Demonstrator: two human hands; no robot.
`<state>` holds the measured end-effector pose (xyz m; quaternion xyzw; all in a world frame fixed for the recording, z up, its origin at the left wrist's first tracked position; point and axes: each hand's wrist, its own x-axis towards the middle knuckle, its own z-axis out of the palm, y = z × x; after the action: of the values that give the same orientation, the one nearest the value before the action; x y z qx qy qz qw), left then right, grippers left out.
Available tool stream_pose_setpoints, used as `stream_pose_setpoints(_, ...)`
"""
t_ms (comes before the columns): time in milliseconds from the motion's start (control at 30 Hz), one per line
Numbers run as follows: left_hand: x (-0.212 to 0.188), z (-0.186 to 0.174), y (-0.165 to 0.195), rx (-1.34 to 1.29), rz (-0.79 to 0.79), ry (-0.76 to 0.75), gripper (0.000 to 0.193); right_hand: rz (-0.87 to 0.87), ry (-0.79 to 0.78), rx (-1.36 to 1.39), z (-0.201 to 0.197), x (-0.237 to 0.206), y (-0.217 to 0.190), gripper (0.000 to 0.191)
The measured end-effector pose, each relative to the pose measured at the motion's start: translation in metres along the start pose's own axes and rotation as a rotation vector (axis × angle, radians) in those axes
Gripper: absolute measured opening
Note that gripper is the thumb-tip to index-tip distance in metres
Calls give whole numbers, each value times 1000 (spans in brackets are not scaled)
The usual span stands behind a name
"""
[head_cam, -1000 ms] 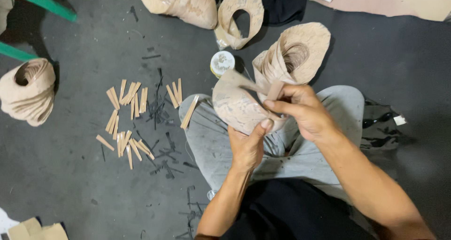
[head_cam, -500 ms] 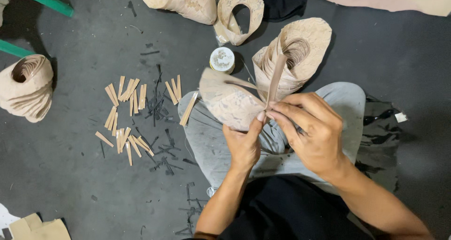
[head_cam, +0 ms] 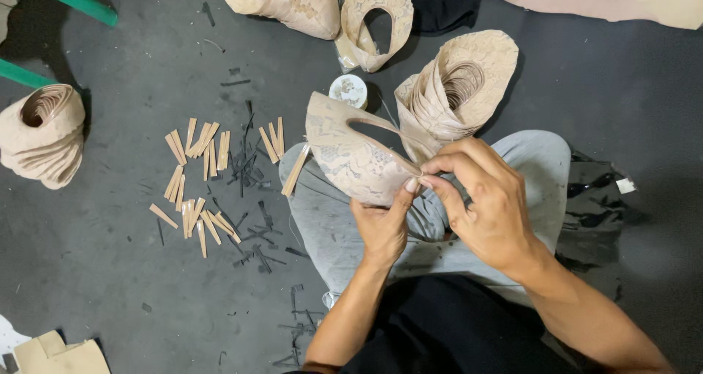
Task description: The person sits cross-legged on the floor and attaches beige binding strips along the edges of lace shoe uppers, folding the trim over the edge and securing it with wooden clothespins. They work on one upper at a time, pressing the binding in place and clipping along the edge, with stacks of finished uppers nearby.
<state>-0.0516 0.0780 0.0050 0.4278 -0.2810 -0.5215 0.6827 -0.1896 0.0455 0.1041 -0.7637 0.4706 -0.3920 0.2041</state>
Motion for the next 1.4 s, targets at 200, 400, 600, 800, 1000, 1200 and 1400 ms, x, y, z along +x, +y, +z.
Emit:
stream_pose_setpoints(200, 4, -27, 12, 151, 26, -209, 41, -288, 94, 21, -10, -5, 27, 15)
stream_pose_setpoints(400, 24, -51, 32, -527, -689, -533, 49, -756, 34, 3, -27, -15, 51, 23)
stream_pose_setpoints(600, 38, -36, 37, -112, -645, -544, 64, -798, 16, -77, -22, -27, 65, 17)
stream_pose_setpoints(800, 37, -26, 55, 153, -306, -402, 46, 172, 172, 710, 5, -48, 62, 24)
stream_pose_setpoints(1000, 24, -16, 57, 319, -166, -364, 37, 597, -238, 1275, 11, -57, 82, 36)
stream_pose_setpoints(1200, 10, -11, 55, 420, -46, -343, 30, 633, -229, 1115, 21, -71, 93, 33)
stream_pose_setpoints(1400, 5, -3, 60, 577, -87, -284, 29, 667, -254, 1099, 26, -77, 99, 32)
